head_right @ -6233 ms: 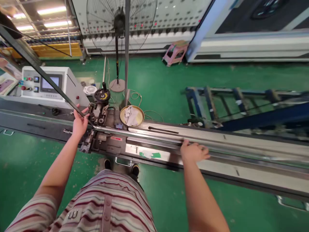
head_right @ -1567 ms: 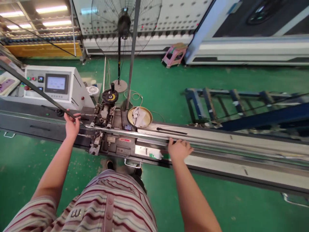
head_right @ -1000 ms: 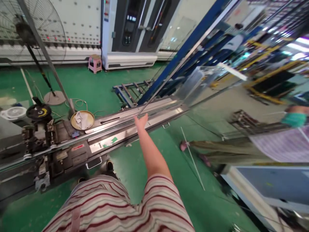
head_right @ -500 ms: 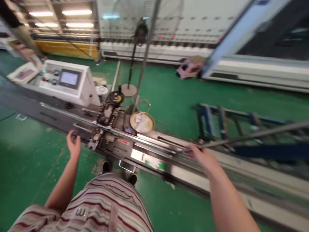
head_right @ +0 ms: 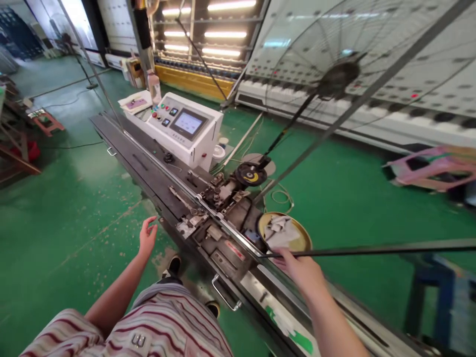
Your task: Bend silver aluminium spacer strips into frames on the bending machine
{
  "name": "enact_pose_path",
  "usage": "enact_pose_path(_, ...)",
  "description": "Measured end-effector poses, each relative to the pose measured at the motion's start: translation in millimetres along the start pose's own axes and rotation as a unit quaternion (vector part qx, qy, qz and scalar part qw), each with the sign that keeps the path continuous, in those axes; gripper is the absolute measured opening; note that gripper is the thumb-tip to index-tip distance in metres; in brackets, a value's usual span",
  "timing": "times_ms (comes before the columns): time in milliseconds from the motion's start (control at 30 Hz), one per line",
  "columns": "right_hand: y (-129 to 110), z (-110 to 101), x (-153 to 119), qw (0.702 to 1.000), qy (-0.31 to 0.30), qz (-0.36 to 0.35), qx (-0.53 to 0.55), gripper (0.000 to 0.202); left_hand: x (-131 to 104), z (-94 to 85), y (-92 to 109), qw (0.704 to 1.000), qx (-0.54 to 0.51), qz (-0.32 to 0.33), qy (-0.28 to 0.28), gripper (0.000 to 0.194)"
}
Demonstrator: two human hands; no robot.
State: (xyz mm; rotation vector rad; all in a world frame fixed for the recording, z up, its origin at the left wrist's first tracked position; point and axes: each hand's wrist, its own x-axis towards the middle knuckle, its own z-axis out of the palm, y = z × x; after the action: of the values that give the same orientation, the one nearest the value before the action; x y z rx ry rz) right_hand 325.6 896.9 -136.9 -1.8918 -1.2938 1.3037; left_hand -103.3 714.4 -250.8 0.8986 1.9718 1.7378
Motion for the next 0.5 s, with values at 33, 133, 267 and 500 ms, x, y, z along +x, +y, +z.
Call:
enact_pose_path(33,-11,13,3,1.0,-0.014,0.011,0.0,0.015,-1,-6.7,-5,1.0,-0.003,-0.007,0.006,0.03)
enact_pose_path(133,-43,57,9,0.999,-0.039,-0.004,-0.003,0.014,-2,-27.7,-18,0.999,-0.01,-0.028,0.023,0.027)
enact_pose_path(267,-81,118,15,0.998,-0.05,-0.023,-0.003,0.018,5,-59.0,-33,0.998,-0.018,-0.049,0.043,0.025)
enact_pose_path(500,-139,226,38,0.997,-0.053,-0.055,0.01,0.017,34,-108.9,-57,0.993,-0.026,-0.075,0.085,0.024)
